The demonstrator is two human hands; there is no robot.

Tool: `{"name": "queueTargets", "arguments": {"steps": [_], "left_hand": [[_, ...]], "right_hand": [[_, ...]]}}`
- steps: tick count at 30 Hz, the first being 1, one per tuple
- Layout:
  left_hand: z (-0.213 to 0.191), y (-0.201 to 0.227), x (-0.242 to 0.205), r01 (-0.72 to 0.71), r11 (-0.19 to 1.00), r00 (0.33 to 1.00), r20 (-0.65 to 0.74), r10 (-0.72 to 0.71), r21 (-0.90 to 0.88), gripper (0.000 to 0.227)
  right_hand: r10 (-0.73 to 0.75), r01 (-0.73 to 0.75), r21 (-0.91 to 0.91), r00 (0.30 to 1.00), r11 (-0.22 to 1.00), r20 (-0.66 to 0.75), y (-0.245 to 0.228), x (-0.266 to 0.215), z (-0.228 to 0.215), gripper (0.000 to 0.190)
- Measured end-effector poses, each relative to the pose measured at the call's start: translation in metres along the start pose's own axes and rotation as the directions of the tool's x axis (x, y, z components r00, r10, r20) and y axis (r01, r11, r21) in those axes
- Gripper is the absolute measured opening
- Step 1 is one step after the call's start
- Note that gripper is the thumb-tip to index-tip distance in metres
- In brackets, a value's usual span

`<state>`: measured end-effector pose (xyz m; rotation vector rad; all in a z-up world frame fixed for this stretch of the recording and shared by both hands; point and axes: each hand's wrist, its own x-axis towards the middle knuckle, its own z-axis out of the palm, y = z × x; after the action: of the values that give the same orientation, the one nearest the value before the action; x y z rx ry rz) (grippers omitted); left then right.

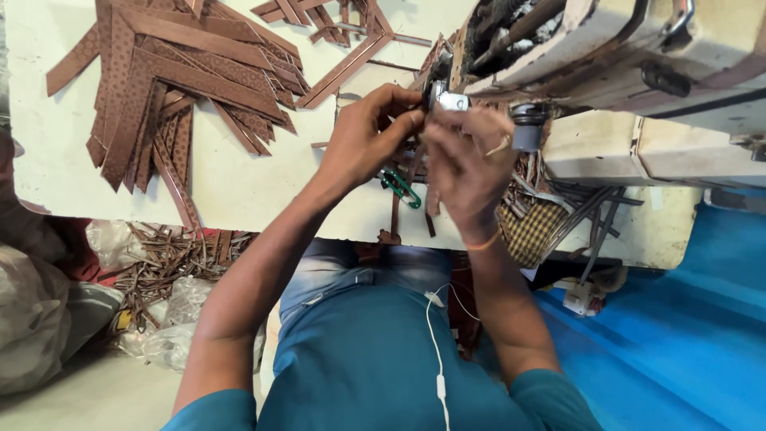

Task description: Stitching decorative leather straps using an industrial sewing machine.

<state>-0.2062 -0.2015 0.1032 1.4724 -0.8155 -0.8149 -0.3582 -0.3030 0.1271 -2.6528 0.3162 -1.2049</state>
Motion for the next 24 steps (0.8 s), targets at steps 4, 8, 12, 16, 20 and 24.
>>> {"name": "queueTargets", "arguments": {"steps": [4, 8, 12, 16, 20, 24], "left_hand": [[0.0, 0.014, -0.002, 0.051, 0.998, 0.998, -0.02, -0.052, -0.044, 0.027], [-0.001, 0.012, 0.001, 0.101, 0.994, 0.994, -0.041, -0.102, -0.037, 0.028], [0.003, 0.014, 0.003, 0.046, 0.996, 0.998, -0.055, -0.042, 0.08, 0.036], [0.005, 0.005, 0.002, -0.137, 0.979, 0.984, -0.095, 0.153, 0.154, 0.035], [0.004, 0.02, 0.002, 0.004, 0.995, 0.996, -0.086, 0.005, 0.099, 0.036], [0.001, 0.013, 0.006, -0.139, 0.961, 0.981, -0.1, 0.167, 0.24, 0.039]], "right_hand": [[0.675, -0.718, 0.325, 0.694, 0.616, 0.252, -0.002, 0.023, -0.013, 0.012], [0.419, -0.469, 0.201, 0.874, 0.86, 0.248, -0.012, 0.018, -0.023, 0.016], [0.05, -0.066, 0.087, 0.984, 0.994, 0.172, -0.012, 0.002, -0.02, 0.022], [0.067, -0.071, 0.028, 0.99, 0.997, 0.127, -0.015, -0.003, -0.019, 0.022], [0.106, -0.107, -0.005, 0.985, 0.994, 0.135, -0.01, -0.003, -0.018, 0.03], [0.102, -0.1, -0.024, 0.982, 0.995, 0.159, -0.009, 0.002, -0.019, 0.037]]}}
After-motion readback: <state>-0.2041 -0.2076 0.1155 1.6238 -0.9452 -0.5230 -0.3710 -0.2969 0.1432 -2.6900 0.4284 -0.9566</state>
